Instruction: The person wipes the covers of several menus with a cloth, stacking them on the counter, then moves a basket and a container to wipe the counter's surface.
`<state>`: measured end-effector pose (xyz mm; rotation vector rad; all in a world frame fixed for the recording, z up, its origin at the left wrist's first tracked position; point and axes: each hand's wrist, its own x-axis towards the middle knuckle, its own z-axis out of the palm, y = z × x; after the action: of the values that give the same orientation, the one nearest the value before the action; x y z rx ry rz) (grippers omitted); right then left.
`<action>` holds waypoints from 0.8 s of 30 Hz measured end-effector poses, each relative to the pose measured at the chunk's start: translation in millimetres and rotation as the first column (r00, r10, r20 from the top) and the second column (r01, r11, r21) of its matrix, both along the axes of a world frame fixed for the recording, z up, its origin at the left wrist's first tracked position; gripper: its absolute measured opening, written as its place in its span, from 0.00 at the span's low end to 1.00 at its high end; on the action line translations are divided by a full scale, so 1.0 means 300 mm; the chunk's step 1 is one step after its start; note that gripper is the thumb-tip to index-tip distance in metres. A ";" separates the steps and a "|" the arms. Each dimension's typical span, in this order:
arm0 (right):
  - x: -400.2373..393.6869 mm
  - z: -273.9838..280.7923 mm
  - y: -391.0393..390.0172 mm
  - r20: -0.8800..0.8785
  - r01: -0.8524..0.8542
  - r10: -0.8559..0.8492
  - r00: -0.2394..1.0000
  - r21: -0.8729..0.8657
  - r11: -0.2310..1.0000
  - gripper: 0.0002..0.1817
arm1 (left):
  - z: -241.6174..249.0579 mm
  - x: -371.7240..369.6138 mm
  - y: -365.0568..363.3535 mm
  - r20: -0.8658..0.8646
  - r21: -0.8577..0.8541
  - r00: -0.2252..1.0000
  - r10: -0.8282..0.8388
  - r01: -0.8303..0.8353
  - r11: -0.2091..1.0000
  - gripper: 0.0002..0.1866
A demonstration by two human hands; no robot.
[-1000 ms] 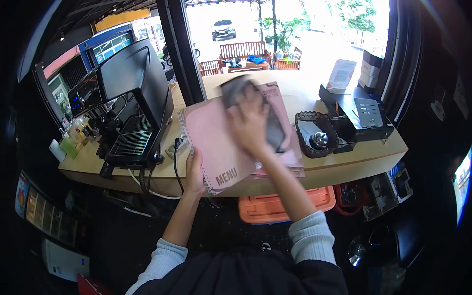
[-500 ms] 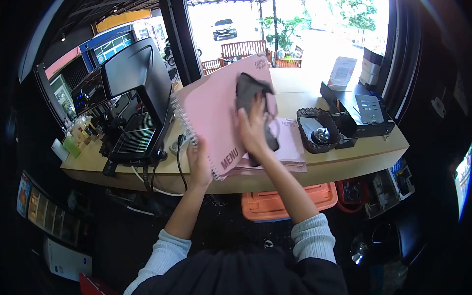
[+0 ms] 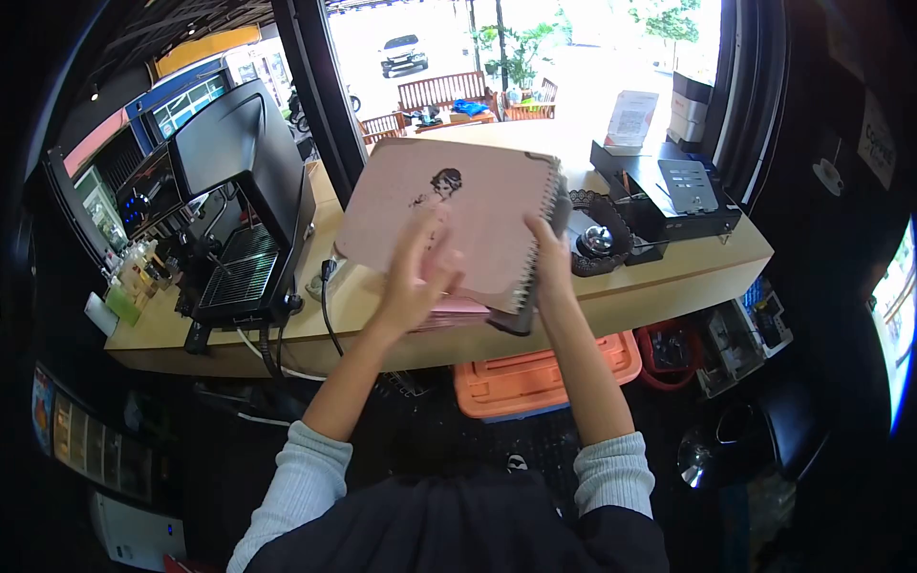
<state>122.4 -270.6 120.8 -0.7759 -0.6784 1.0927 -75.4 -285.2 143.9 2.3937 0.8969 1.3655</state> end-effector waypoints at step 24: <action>0.016 0.008 0.042 0.809 -0.070 -0.588 -0.011 0.586 0.807 0.29 | -0.138 -0.069 -0.085 0.885 -0.347 0.457 -0.091 0.777 0.526 0.29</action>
<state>127.3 -258.1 123.0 -1.1272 -1.8596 -0.3214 -96.2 -310.6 102.5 1.0261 0.2895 1.2455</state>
